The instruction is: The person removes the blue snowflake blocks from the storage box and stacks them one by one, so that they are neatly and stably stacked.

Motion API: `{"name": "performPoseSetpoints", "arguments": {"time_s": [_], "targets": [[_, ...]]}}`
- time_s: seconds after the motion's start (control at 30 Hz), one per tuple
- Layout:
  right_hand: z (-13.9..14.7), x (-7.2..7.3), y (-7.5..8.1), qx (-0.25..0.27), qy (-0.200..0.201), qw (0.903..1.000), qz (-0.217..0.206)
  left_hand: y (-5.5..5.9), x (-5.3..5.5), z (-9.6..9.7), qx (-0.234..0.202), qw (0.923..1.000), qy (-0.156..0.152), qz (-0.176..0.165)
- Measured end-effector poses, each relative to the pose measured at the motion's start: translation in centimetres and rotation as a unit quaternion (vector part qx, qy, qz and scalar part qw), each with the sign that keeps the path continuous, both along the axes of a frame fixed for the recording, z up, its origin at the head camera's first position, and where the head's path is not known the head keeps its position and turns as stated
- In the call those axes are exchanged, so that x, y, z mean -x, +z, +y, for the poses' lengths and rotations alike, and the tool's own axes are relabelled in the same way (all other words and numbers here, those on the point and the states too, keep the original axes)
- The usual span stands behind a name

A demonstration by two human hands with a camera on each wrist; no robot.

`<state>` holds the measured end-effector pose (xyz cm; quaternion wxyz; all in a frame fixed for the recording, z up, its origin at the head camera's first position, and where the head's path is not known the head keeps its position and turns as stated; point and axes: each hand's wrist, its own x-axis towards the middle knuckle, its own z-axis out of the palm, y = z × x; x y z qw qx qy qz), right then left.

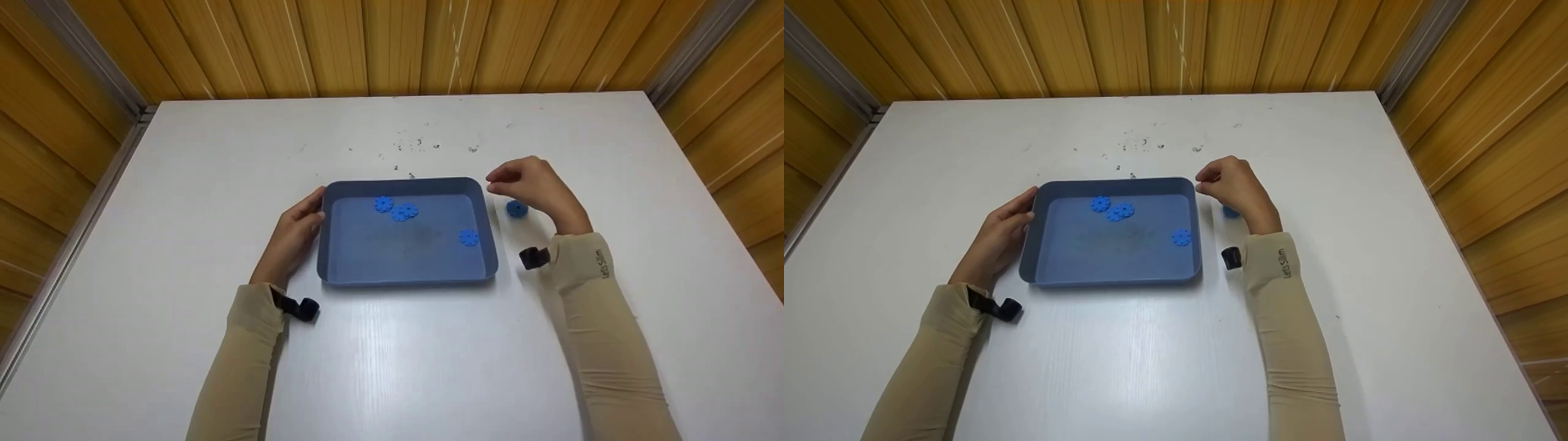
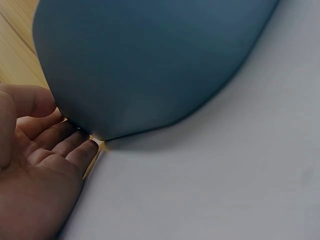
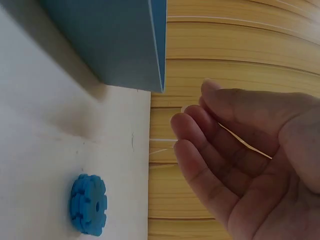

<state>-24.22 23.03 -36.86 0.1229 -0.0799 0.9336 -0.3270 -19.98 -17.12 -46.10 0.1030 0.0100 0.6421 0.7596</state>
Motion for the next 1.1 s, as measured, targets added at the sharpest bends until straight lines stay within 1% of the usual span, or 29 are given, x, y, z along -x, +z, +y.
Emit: {"name": "performPoseSetpoints", "arguments": {"time_s": [0.07, 0.3, 0.47, 0.6, 0.73, 0.9, 1.1], "targets": [[-0.6, 0.1, 0.2, 0.002, 0.008, 1.0000, -0.003, 0.0, 0.0, 0.0, 0.003, 1.0000, 0.001, 0.001], [-2.7, 0.3, 0.9, 0.006, 0.039, 0.9992, -0.009, 0.0, 0.0, 0.0, -0.009, 1.0000, 0.003, 0.001], [-4.3, 0.6, 0.9, -0.005, 0.057, 0.9983, -0.013, 0.1, 0.0, -0.1, -0.003, 1.0000, 0.002, 0.003], [-5.8, 0.8, 0.9, -0.009, 0.069, 0.9974, -0.020, 0.1, -0.1, -0.1, -0.008, 1.0000, 0.003, 0.000], [-7.0, 1.0, 0.7, -0.012, 0.084, 0.9962, -0.019, 0.1, -0.1, -0.1, -0.014, 0.9999, 0.006, -0.003], [-8.1, 1.3, 0.0, -0.010, 0.109, 0.9940, -0.010, 0.2, 0.0, -0.1, -0.005, 1.0000, 0.003, -0.003], [-9.5, 1.5, -0.7, -0.004, 0.124, 0.9921, -0.021, 0.1, 0.1, -0.1, -0.003, 1.0000, 0.003, 0.000]]}}
